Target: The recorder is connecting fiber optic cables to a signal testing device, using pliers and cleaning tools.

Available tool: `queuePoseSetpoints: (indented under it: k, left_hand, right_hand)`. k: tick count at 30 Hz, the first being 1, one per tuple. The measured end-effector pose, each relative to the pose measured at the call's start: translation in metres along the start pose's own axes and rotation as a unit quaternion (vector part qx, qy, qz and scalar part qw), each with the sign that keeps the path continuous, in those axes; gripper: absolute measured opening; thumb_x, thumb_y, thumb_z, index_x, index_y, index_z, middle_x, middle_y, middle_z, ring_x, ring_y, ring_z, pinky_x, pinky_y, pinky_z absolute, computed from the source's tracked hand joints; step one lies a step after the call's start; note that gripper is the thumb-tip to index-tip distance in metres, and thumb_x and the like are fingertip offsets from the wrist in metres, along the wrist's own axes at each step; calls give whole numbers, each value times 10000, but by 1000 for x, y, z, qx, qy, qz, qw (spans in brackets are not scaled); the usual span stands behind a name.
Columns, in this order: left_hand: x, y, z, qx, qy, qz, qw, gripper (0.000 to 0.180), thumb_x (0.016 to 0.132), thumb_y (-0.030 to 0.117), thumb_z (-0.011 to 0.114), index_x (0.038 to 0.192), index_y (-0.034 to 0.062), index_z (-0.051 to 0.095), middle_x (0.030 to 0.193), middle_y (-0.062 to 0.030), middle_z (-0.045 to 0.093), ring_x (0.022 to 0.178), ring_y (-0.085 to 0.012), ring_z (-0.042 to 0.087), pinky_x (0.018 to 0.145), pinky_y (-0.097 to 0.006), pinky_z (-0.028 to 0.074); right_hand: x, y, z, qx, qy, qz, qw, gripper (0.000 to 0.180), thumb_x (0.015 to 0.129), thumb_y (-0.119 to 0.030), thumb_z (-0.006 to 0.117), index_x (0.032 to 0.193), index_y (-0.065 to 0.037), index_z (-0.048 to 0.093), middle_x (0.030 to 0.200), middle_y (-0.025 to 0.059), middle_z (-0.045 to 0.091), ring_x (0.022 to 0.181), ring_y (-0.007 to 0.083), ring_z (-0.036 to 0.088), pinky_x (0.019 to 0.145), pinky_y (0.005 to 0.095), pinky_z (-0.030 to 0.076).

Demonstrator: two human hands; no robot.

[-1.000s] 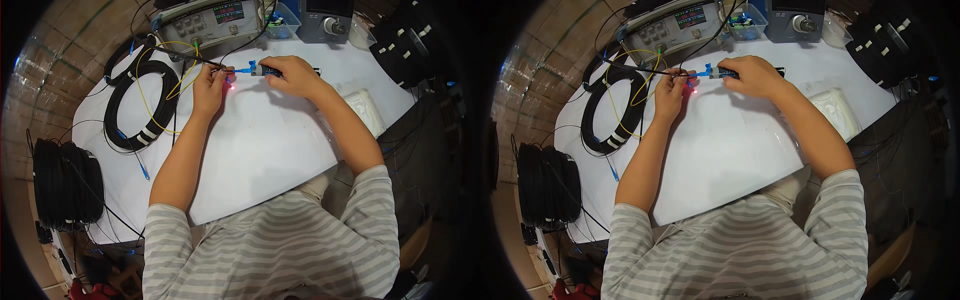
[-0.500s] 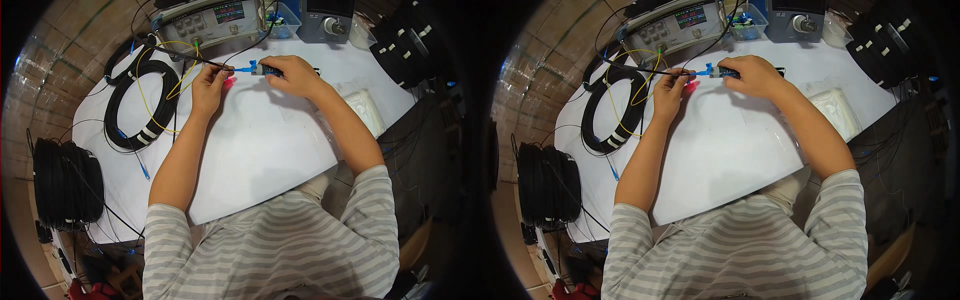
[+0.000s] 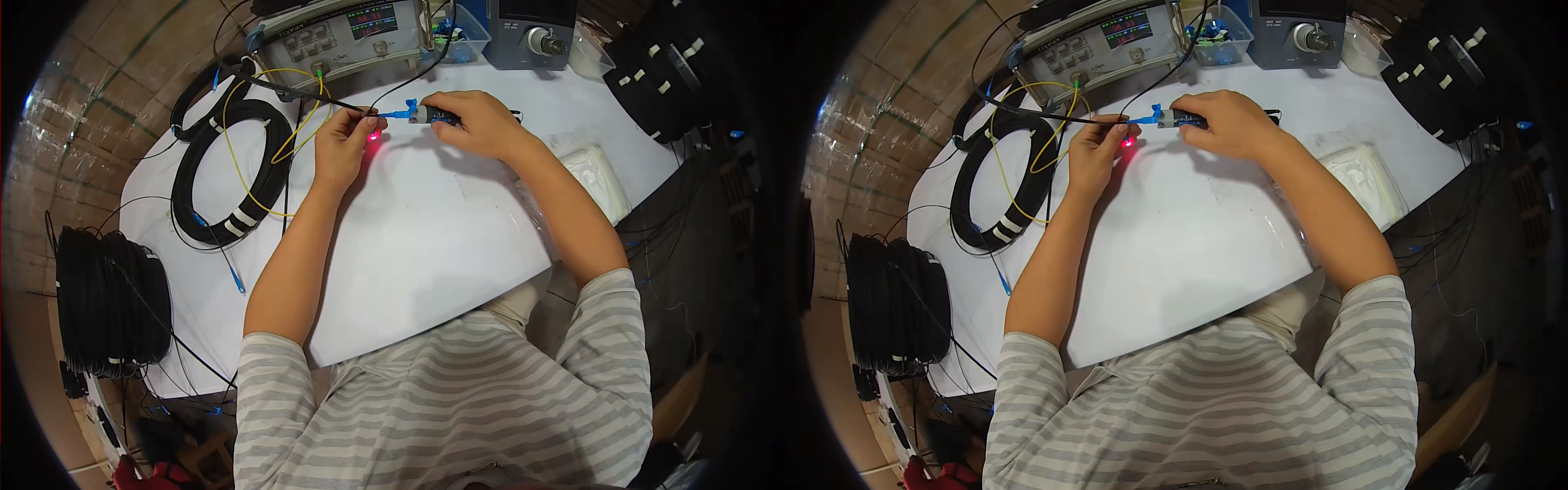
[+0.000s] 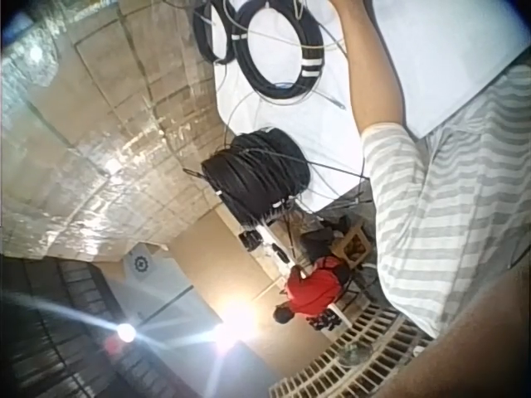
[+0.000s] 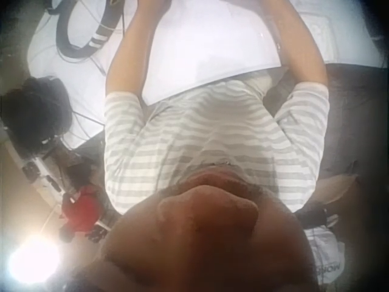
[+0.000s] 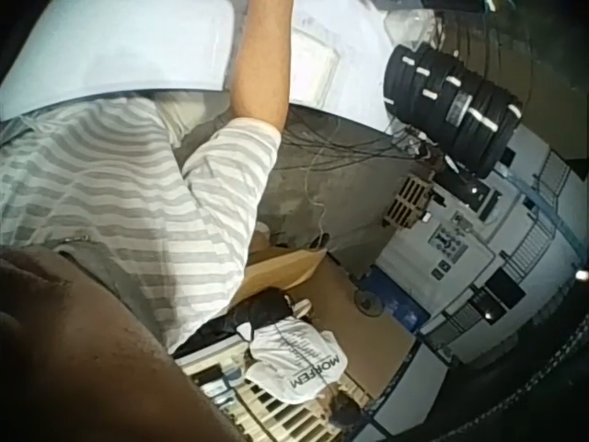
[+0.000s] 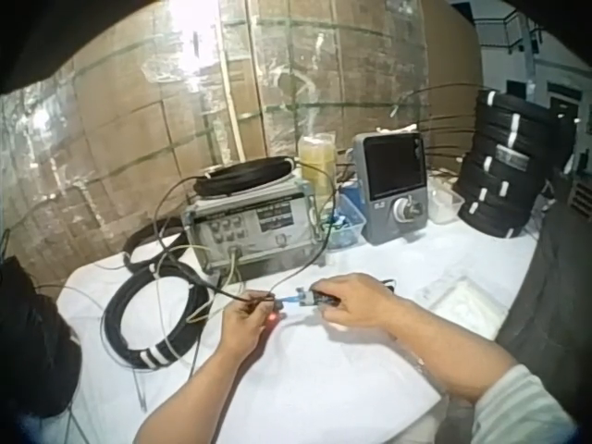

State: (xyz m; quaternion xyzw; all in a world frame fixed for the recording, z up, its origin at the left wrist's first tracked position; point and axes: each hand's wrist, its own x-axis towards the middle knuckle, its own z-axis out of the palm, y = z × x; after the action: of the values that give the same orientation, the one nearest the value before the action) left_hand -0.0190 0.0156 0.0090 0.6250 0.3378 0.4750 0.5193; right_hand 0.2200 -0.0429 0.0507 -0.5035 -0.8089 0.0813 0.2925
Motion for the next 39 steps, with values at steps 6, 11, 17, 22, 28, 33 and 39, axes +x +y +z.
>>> queuePoseSetpoints:
  k: [6, 11, 17, 22, 28, 33, 39]
  left_hand:
    - [1, -3, 0, -44, 13, 0, 999, 129, 939, 52, 610, 995, -64, 617, 915, -126, 702, 856, -173, 685, 814, -284, 551]
    - [3, -10, -2, -51, 1, 22, 998, 122, 950, 46, 585, 1006, -61, 605, 997, -142, 692, 936, -185, 671, 830, -317, 568]
    - [4, -11, -3, -92, -8, 43, 995, 117, 978, 56, 537, 1046, -37, 559, 1072, -163, 676, 1004, -191, 644, 866, -340, 575]
    - [2, -8, 2, -91, -8, 51, 994, 113, 987, 60, 522, 1066, -17, 544, 1077, -168, 675, 1004, -198, 644, 877, -357, 578]
    - [2, -9, 0, -98, -4, 37, 994, 113, 985, 56, 526, 1061, -22, 553, 1073, -158, 678, 1002, -186, 644, 893, -344, 561]
    - [3, -12, -1, -74, 3, 48, 996, 115, 975, 51, 549, 1040, -33, 594, 1044, -131, 686, 979, -175, 651, 915, -293, 508]
    - [3, -14, -2, -81, -5, 67, 994, 137, 975, 70, 557, 1050, -36, 599, 1019, -109, 685, 945, -172, 659, 851, -301, 549]
  right_hand:
    - [-1, 1, 1, -12, 4, 1, 1000, 362, 798, -264, 615, 1112, -85, 633, 906, 152, 676, 820, 331, 636, 733, 421, 501]
    - [0, 1, 0, -3, -4, 0, 1000, 376, 795, -266, 616, 1127, -90, 632, 910, 150, 678, 813, 333, 636, 731, 422, 502]
    - [0, 1, 2, 0, -7, 6, 1000, 371, 796, -253, 612, 1129, -93, 633, 895, 151, 676, 792, 329, 635, 720, 416, 502]
    - [0, 2, 2, 7, -6, 2, 1000, 365, 796, -248, 617, 1127, -95, 636, 882, 148, 676, 773, 322, 635, 708, 410, 500]
    - [0, 2, 3, 3, -5, -1, 1000, 362, 799, -250, 620, 1126, -96, 637, 875, 143, 675, 761, 315, 631, 698, 407, 499]
    - [-1, 1, 2, 0, 5, -6, 1000, 360, 801, -253, 621, 1125, -98, 638, 882, 140, 675, 770, 315, 630, 708, 405, 501]
    - [0, 1, 2, -2, -7, -3, 1000, 366, 800, -261, 620, 1129, -102, 640, 919, 142, 681, 819, 322, 639, 741, 407, 507]
